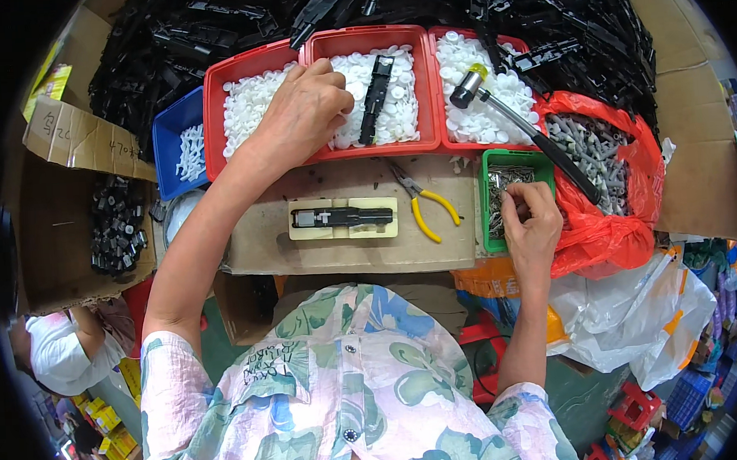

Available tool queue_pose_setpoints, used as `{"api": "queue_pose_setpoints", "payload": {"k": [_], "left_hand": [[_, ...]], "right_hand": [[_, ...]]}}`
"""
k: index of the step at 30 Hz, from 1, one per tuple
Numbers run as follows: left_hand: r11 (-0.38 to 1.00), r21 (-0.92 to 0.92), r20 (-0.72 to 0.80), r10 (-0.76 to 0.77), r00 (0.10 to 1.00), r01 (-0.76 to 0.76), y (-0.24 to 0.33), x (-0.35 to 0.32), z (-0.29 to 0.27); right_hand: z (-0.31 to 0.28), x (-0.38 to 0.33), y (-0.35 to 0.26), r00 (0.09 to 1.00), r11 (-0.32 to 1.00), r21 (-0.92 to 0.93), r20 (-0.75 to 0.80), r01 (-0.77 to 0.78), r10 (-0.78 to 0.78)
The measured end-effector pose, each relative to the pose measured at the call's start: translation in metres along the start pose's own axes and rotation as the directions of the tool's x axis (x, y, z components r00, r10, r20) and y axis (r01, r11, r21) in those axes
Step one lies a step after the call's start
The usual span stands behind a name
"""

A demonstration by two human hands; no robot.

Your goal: The person assembles small lock mechanisms by hand, inserting white plastic components and metal pins into a wooden jig. They use pliers to secure the pins and repeatedly dip the assembled units into a bowl of white liquid before placing them into a blue bin.

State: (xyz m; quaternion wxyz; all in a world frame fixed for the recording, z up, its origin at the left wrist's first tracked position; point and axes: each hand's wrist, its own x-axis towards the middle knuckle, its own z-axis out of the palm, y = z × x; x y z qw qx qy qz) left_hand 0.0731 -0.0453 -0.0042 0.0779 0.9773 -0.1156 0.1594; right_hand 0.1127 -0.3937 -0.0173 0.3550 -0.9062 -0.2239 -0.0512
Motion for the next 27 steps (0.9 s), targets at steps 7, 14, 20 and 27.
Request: {"api": "queue_pose_setpoints", "payload": {"k": [7, 14, 20, 27], "left_hand": [[0.801, -0.531, 0.015, -0.318, 0.948, 0.277, 0.028, -0.008, -0.024], [-0.098, -0.875, 0.461, -0.470, 0.753, 0.474, 0.074, -0.043, -0.023], [-0.198, -0.873, 0.483, -0.480, 0.732, 0.445, 0.083, -0.058, -0.024], [-0.072, -0.895, 0.411, -0.513, 0.753, 0.440, 0.082, -0.067, -0.018]], "right_hand": [[0.010, -0.001, -0.033, 0.995, 0.902, 0.423, 0.001, -0.086, 0.095], [0.048, 0.013, -0.095, 0.988, 0.774, 0.626, 0.036, 0.096, -0.152], [0.061, 0.008, -0.107, 0.975, 0.774, 0.611, 0.013, 0.166, -0.220], [0.063, 0.002, -0.112, 0.843, 0.821, 0.194, -0.101, 0.537, -0.528]]}}
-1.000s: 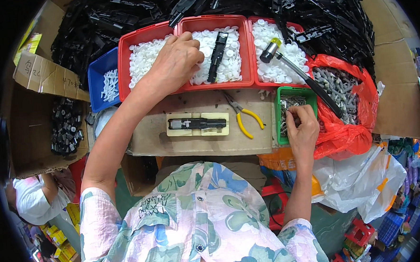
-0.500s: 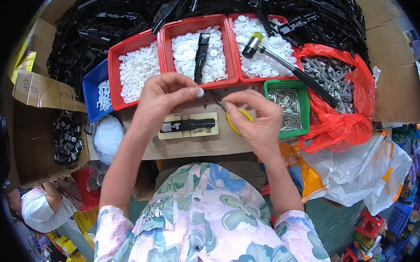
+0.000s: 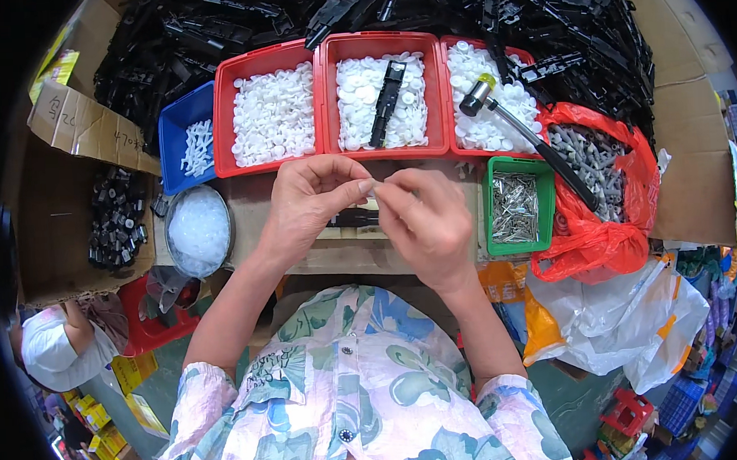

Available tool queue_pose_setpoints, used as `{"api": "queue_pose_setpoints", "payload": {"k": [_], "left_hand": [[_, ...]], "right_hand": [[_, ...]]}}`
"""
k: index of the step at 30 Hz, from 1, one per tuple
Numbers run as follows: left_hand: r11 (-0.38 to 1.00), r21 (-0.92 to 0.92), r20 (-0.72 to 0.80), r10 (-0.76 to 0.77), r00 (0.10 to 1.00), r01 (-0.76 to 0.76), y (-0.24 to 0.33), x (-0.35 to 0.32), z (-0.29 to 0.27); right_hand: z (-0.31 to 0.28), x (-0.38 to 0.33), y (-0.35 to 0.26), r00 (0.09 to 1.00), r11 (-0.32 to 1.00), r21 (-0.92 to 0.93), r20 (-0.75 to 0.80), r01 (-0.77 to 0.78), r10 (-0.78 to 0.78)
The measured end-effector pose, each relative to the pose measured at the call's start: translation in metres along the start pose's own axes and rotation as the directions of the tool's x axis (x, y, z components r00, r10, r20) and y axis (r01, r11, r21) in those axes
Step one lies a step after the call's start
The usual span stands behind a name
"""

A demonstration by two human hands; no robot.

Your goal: The person assembles small lock mechanisms by hand, inserting white plastic components and metal pins into a wooden jig. They use pliers to secure the pins and repeatedly dip the assembled units into a bowl of white liquid before placing them into a blue bin.

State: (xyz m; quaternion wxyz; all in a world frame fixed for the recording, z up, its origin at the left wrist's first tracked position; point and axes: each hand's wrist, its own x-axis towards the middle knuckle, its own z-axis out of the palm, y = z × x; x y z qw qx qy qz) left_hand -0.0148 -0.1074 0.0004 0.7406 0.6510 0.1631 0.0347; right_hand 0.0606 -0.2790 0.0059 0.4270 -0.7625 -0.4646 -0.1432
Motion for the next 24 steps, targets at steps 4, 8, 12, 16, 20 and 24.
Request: {"api": "queue_pose_setpoints", "payload": {"k": [4, 8, 12, 16, 20, 24], "left_hand": [[0.990, 0.094, -0.047, 0.109, 0.993, -0.104, -0.005, -0.005, 0.003], [0.955, 0.212, -0.094, 0.233, 0.968, -0.209, -0.007, -0.011, 0.006], [0.844, 0.351, -0.054, 0.450, 0.891, -0.405, -0.010, -0.015, 0.005], [0.790, 0.367, -0.040, 0.540, 0.841, -0.491, -0.012, -0.019, 0.008], [0.876, 0.265, -0.061, 0.432, 0.900, -0.403, -0.014, -0.028, 0.009], [0.875, 0.319, -0.070, 0.405, 0.911, -0.365, -0.009, -0.039, 0.006]], "right_hand": [[0.007, -0.006, 0.001, 0.977, 0.953, -0.222, 0.000, 0.208, -0.214], [0.007, -0.010, 0.002, 0.987, 0.977, -0.140, 0.004, 0.161, -0.162], [0.003, -0.010, 0.002, 0.999, 0.994, 0.101, -0.039, -0.032, 0.037], [0.000, -0.010, 0.006, 0.986, 0.952, 0.259, 0.024, -0.164, 0.163], [0.004, -0.011, 0.002, 0.987, 0.951, 0.261, 0.056, -0.163, 0.154], [0.010, -0.012, -0.002, 0.992, 0.959, 0.257, 0.071, -0.117, 0.102]]}}
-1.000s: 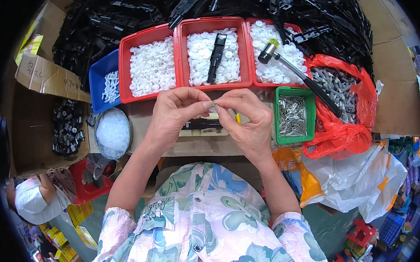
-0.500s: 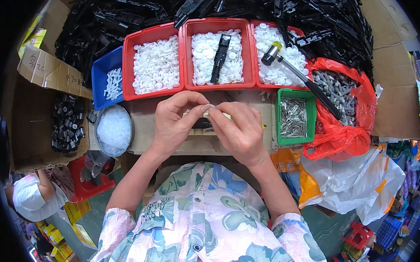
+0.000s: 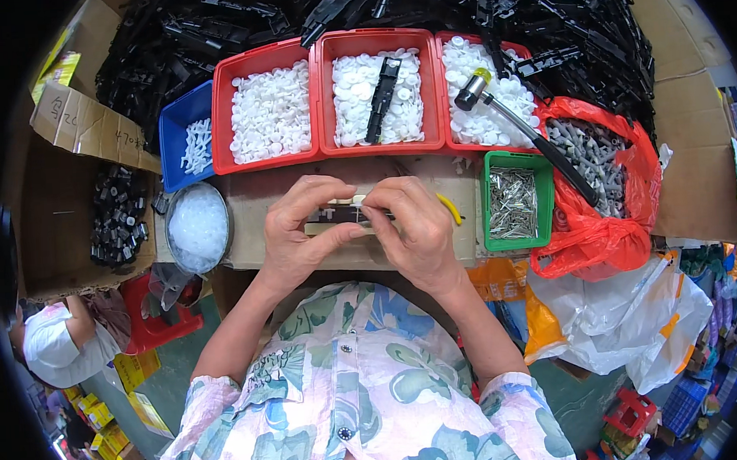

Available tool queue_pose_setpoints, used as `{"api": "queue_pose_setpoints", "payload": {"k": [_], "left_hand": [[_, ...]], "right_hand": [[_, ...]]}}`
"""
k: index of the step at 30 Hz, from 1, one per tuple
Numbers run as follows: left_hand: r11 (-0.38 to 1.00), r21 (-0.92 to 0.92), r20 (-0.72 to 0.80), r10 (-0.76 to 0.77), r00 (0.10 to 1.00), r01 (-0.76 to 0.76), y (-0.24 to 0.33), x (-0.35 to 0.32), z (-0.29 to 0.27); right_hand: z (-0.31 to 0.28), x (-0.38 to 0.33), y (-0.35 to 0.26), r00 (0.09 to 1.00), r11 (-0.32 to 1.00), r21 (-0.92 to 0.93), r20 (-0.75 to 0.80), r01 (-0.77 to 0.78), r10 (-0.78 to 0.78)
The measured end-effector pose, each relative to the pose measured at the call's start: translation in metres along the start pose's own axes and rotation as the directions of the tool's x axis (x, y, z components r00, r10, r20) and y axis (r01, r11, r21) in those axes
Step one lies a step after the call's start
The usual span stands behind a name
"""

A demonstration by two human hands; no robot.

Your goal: The person assembles small lock mechanisms by hand, inserting white plastic components and metal pins into a wooden jig. They use pliers to secure the pins and repeatedly dip the assembled units into a bowl of white liquid before placing them into a blue bin.

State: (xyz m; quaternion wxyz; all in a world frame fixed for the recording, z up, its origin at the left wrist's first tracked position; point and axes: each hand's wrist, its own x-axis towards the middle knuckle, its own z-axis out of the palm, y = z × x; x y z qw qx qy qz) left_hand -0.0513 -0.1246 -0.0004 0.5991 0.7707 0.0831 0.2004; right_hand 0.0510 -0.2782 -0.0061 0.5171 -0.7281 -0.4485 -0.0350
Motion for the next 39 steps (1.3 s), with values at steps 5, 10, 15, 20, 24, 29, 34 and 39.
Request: {"api": "queue_pose_setpoints", "payload": {"k": [5, 10, 15, 20, 24, 29, 34, 39], "left_hand": [[0.942, 0.269, 0.037, 0.197, 0.980, -0.200, -0.023, -0.006, -0.015], [0.877, 0.397, 0.024, 0.286, 0.958, -0.272, -0.025, -0.013, -0.021], [0.718, 0.587, 0.119, 0.381, 0.917, -0.374, -0.033, -0.029, -0.023], [0.590, 0.667, 0.256, 0.393, 0.883, -0.455, -0.037, -0.035, -0.023], [0.500, 0.714, 0.315, 0.396, 0.862, -0.491, -0.040, -0.034, -0.023], [0.380, 0.729, 0.425, 0.400, 0.812, -0.569, -0.034, -0.030, -0.027], [0.209, 0.699, 0.563, 0.429, 0.706, -0.684, -0.037, -0.026, -0.029], [0.181, 0.657, 0.617, 0.429, 0.660, -0.732, -0.040, -0.023, -0.031]], "right_hand": [[0.012, -0.005, -0.001, 0.996, 0.999, -0.017, 0.075, 0.049, -0.048], [0.020, -0.008, 0.002, 0.987, 0.994, -0.091, 0.153, 0.060, -0.045], [0.026, -0.007, 0.004, 0.976, 0.978, -0.197, 0.216, 0.067, -0.024], [0.030, -0.009, 0.008, 0.973, 0.977, -0.204, 0.230, 0.069, -0.021], [0.029, -0.007, 0.010, 0.969, 0.979, -0.192, 0.248, 0.061, -0.012], [0.026, -0.003, 0.009, 0.958, 0.983, -0.179, 0.285, 0.050, 0.003], [0.022, -0.008, 0.011, 0.957, 0.984, -0.166, 0.289, 0.064, -0.013], [0.024, -0.010, 0.012, 0.957, 0.979, -0.187, 0.289, 0.085, -0.028]]}}
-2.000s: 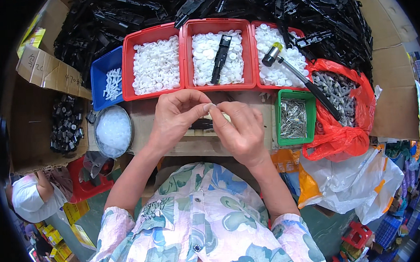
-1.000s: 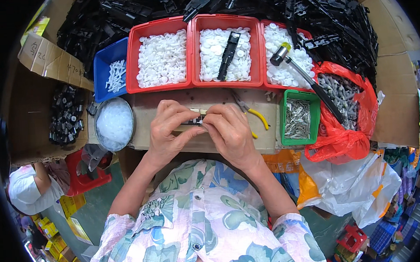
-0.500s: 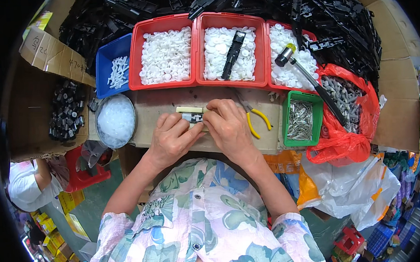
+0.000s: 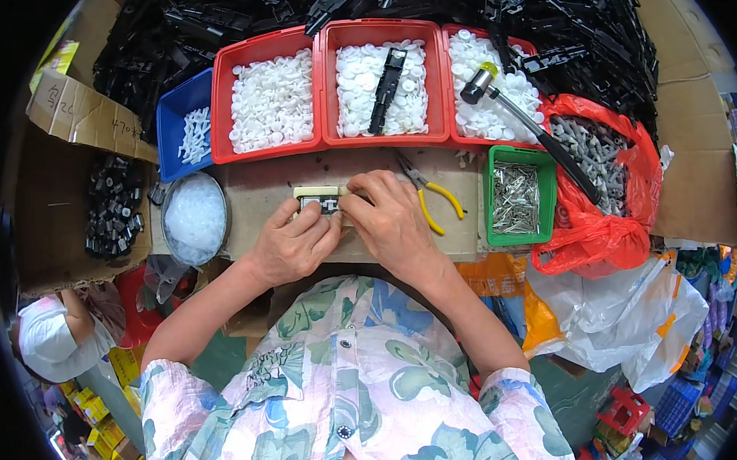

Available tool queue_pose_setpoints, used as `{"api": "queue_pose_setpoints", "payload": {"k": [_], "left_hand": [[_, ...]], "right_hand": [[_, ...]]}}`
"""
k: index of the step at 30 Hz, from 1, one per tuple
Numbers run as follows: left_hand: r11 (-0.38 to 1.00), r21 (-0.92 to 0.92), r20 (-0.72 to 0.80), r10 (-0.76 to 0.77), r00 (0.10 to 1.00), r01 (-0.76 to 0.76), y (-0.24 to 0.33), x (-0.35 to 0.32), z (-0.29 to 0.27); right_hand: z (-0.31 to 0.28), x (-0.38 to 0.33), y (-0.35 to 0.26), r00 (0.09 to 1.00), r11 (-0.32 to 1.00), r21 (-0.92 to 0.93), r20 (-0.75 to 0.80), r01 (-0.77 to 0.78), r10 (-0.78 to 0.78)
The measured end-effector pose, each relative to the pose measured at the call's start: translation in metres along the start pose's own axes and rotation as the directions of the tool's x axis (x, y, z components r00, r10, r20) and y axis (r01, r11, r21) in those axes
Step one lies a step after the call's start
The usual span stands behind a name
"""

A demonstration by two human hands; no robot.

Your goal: The person assembles small lock mechanisms by hand, inserting white plastic components and metal pins into a wooden jig. They use pliers to secure the pins and repeatedly dip the assembled units into a bowl of white liquid before placing them into a blue bin.

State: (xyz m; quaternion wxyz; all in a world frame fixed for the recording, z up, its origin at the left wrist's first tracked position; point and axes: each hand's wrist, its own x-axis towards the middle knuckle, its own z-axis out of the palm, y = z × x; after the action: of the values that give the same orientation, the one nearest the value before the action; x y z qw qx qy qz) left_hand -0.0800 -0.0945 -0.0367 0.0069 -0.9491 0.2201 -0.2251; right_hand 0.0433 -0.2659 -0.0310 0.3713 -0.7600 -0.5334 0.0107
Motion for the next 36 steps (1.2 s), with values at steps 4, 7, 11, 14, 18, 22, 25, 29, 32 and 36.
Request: {"api": "queue_pose_setpoints", "payload": {"k": [4, 7, 11, 14, 18, 22, 25, 29, 32, 36], "left_hand": [[0.999, 0.029, -0.026, 0.038, 0.999, -0.037, 0.000, -0.001, 0.001], [0.999, 0.028, -0.016, 0.040, 0.999, -0.040, 0.000, 0.000, -0.001], [0.999, -0.042, -0.019, -0.021, 1.000, 0.020, 0.001, -0.001, -0.002], [0.989, -0.128, -0.065, -0.085, 0.994, 0.076, 0.002, 0.003, -0.004], [0.950, -0.275, -0.100, -0.181, 0.978, 0.148, 0.001, 0.027, -0.007], [0.905, -0.384, -0.133, -0.252, 0.959, 0.184, -0.003, 0.081, 0.005], [0.885, -0.422, -0.204, -0.304, 0.931, 0.197, -0.012, 0.125, 0.023], [0.850, -0.436, -0.211, -0.417, 0.884, 0.296, -0.026, 0.172, 0.048], [0.844, -0.433, -0.251, -0.450, 0.857, 0.317, -0.029, 0.187, 0.069], [0.857, -0.411, -0.236, -0.430, 0.871, 0.312, -0.028, 0.188, 0.071]], "right_hand": [[0.003, 0.000, -0.003, 0.999, 0.999, -0.023, -0.025, -0.023, 0.023], [0.003, -0.001, -0.001, 1.000, 0.999, -0.034, -0.016, -0.007, 0.006], [0.000, 0.000, -0.003, 1.000, 1.000, -0.025, -0.001, -0.011, 0.011], [-0.008, -0.001, -0.001, 0.998, 0.999, 0.019, -0.044, -0.032, 0.033], [-0.045, -0.016, 0.012, 0.974, 0.989, -0.046, -0.184, -0.140, 0.129], [-0.094, -0.050, 0.038, 0.910, 0.907, -0.225, -0.303, -0.357, 0.283], [-0.110, -0.073, 0.056, 0.866, 0.808, -0.338, -0.325, -0.482, 0.381], [-0.113, -0.085, 0.066, 0.848, 0.770, -0.363, -0.307, -0.524, 0.432], [-0.112, -0.079, 0.068, 0.866, 0.795, -0.356, -0.300, -0.492, 0.401], [-0.113, -0.079, 0.070, 0.858, 0.805, -0.314, -0.296, -0.503, 0.421]]}}
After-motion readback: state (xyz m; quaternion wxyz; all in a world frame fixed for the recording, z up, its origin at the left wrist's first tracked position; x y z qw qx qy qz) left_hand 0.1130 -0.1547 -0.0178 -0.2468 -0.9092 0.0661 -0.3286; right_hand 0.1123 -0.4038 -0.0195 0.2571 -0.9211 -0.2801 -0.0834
